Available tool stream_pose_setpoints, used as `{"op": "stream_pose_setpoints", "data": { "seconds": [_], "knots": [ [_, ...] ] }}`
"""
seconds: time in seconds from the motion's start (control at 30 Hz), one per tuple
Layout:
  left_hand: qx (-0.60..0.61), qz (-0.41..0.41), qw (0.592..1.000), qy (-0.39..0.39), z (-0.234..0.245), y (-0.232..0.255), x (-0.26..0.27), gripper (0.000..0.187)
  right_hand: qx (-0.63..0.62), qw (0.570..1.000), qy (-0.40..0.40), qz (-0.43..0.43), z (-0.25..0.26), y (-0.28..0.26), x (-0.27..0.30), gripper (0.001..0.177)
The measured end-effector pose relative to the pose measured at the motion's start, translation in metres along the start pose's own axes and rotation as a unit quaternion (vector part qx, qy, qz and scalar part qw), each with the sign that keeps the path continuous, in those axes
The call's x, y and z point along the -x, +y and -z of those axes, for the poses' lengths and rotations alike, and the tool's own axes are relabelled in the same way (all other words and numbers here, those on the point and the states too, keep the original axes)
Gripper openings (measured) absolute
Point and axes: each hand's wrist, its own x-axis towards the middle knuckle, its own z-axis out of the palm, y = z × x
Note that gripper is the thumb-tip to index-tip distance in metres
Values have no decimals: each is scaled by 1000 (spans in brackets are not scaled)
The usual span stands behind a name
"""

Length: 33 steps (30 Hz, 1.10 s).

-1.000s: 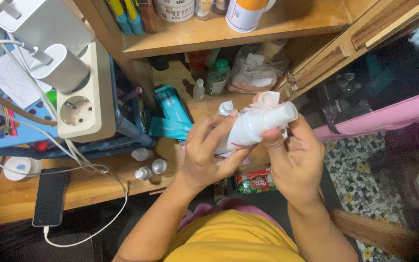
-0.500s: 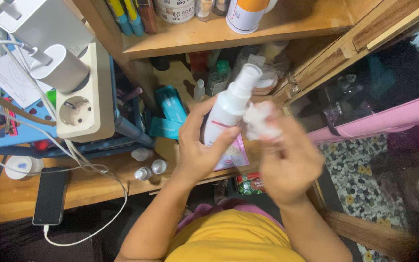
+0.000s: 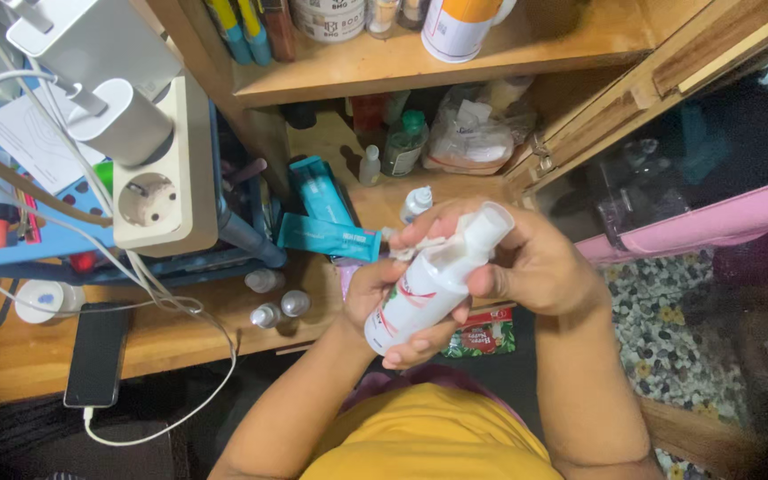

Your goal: The person wipes the surfaces of a wooden cabinet and cleans various cosmetic bottles and boxes using a white tissue. They handle items one at a time, wiping them and placing them back on the shelves.

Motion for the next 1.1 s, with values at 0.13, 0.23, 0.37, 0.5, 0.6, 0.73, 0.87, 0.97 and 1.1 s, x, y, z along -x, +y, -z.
{"op": "stream_pose_setpoints", "data": {
  "seconds": [0.13, 0.23, 0.37, 0.5, 0.6, 0.73, 0.87, 0.97, 1.1],
  "knots": [
    [-109, -27, 992, 60, -15, 11, 9, 69, 36, 997, 50, -46, -8, -9, 13, 54],
    [-272, -62, 953, 121, -32, 20, 12, 66, 63, 992, 105, -13, -18, -9, 18, 49],
    [-411, -120, 879, 210, -49, 14, 5, 57, 118, 974, 191, 1, -22, -8, 22, 47],
    [-663, -195, 664, 286, -58, 11, -14, 56, 141, 954, 264, 18, -25, -2, 19, 40],
    [-804, -232, 446, 320, -62, 8, -27, 53, 134, 944, 300, 26, -28, 4, 17, 39],
    [-856, -302, 293, 302, -58, 4, -38, 57, 42, 940, 338, 1, -32, 14, 20, 42],
    [-850, -342, 210, 341, -50, 8, -36, 63, -19, 944, 328, -20, -31, 14, 27, 46],
    [-831, -343, 218, 379, -47, 12, -33, 61, -106, 943, 304, 84, -33, 4, 26, 41],
    [-828, -340, 251, 368, -44, 9, -35, 57, 360, 857, 335, 153, -47, 11, 14, 44]
  ]
}}
